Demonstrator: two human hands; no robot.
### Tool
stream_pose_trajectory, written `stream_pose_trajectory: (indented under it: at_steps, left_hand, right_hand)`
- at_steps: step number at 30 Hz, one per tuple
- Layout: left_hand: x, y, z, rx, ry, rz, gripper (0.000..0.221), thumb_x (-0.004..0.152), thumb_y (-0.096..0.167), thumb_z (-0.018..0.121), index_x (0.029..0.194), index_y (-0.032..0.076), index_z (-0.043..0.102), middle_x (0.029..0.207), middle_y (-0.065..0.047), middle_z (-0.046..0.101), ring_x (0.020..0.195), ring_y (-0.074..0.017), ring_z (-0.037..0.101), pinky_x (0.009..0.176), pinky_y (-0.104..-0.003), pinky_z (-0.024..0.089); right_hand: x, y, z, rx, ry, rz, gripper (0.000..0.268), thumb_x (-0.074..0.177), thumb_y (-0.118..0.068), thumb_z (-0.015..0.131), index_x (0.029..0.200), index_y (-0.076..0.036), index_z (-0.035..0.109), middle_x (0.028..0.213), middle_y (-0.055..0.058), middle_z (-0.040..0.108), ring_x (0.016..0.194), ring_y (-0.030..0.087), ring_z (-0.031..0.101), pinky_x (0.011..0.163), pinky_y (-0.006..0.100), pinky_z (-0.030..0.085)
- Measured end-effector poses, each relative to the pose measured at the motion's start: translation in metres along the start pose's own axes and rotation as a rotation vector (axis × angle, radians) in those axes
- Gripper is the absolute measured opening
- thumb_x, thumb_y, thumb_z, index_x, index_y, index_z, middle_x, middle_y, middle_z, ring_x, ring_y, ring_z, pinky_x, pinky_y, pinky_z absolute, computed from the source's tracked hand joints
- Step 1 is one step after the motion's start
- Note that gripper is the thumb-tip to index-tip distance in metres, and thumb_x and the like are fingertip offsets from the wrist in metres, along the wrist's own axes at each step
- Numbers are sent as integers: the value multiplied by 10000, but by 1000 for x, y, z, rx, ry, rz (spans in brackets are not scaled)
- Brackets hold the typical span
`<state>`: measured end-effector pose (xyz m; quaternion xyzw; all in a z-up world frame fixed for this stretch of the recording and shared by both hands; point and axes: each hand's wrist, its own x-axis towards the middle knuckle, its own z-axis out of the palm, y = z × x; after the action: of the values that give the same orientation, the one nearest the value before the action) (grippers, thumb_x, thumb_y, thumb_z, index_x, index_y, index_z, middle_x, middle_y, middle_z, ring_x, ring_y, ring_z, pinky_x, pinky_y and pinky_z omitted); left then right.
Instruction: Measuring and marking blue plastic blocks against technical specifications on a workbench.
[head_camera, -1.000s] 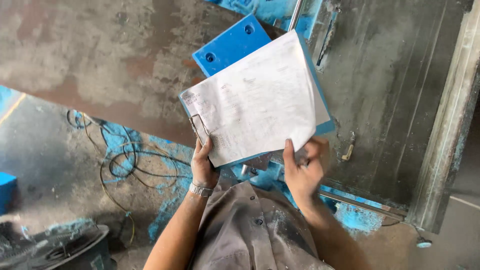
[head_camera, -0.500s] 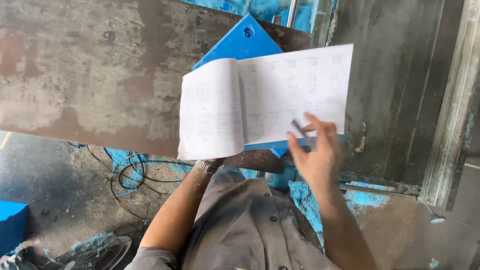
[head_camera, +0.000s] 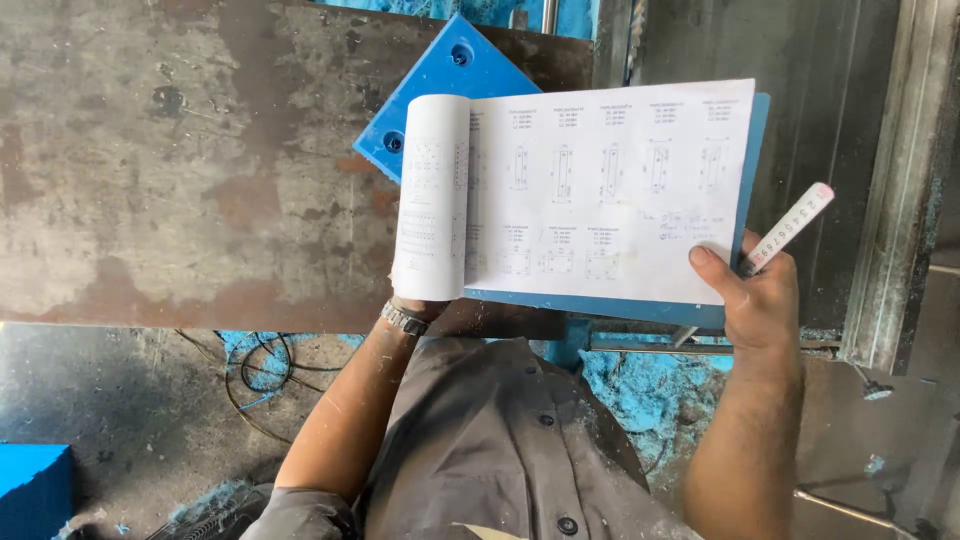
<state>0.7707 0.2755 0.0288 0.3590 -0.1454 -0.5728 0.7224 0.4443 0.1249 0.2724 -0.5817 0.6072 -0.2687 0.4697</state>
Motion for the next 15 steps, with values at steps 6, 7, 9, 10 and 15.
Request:
stream_pose_trajectory:
  at_steps: [6,7,9,10,15]
  left_hand:
    - [10,-14,-27,378,-40,61,510,1038,276,604,1456,4,497,1358,-124,647,1177,-189,656,966,-338,580]
    - [12,-17,-32,408,-42,55,502,1040,281,598,1448,2,503,1348,-126,651,1167,-190,660,959,-339,583]
    - [17,-22,-41,468,-46,41,489,1046,290,587,1432,-1,516,1328,-131,659,1146,-194,669,944,-341,591]
    - [19,-24,-45,498,-48,33,483,1049,295,582,1424,-2,522,1318,-133,662,1135,-195,673,936,-342,595]
    - [28,-39,-55,639,-63,-11,460,1063,320,554,1385,-9,554,1267,-143,682,1082,-204,695,899,-347,614]
  right_hand:
    - [3,-5,4,77,-92,28,408,842,-96,790,1203,65,687,1096,172,751,1011,226,713,923,360,561]
    - [2,-8,6,116,-100,33,414,854,-96,774,1223,66,679,1098,181,757,1032,238,723,954,371,564]
    - [2,-10,9,169,-82,24,465,842,-82,768,1270,58,650,1127,168,741,1057,230,712,972,377,557]
    - [3,-10,10,220,-61,17,520,830,-67,761,1318,49,621,1156,155,726,1082,222,701,989,384,550]
    - [0,-4,7,353,-57,-15,548,827,-21,706,1362,54,611,1192,172,718,1109,266,683,1002,421,537]
